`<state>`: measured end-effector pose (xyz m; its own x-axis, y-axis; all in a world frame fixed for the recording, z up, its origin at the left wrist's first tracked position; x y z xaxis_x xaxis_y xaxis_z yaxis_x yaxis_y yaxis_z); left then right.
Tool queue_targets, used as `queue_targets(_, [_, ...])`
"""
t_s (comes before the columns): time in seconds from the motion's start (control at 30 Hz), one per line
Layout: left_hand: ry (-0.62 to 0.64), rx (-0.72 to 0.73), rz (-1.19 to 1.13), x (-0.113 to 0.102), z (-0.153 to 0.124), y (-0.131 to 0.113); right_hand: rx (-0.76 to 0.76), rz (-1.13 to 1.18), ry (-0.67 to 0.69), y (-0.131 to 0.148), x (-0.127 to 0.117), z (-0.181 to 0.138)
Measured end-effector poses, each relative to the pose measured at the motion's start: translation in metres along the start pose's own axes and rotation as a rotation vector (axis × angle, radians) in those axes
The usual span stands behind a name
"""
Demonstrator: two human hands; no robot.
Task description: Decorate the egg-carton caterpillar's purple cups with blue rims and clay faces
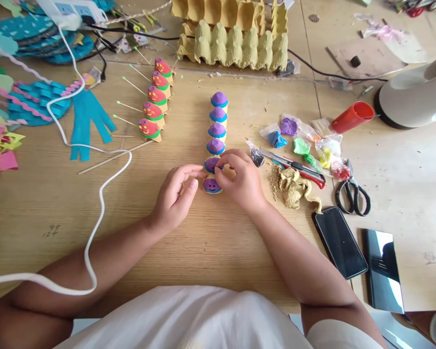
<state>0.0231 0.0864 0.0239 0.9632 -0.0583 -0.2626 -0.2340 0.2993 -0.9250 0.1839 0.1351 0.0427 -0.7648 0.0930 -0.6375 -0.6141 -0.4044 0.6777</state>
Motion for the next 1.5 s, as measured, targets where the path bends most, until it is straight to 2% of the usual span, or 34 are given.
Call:
queue_targets(0.4, [0.023,0.136,0.221,0.001,0.007,-0.016,0.038,-0.035,-0.005,-0.002,0.006,0.004])
queue_targets(1.5, [0.017,0.113,0.231,0.001,0.008,-0.010,0.044,-0.096,-0.041,0.000,0.009,0.006])
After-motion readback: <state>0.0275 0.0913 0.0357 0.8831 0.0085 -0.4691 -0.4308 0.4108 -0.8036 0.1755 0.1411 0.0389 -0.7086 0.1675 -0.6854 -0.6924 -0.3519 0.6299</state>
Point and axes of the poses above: each hand's wrist, its own z-axis towards the middle knuckle, its own x-axis out of the palm, y = z × x, the point moved 10 cm from there along z, towards the middle knuckle, and after that the axes turned 12 degrees about -z, right-handed, at the moved point
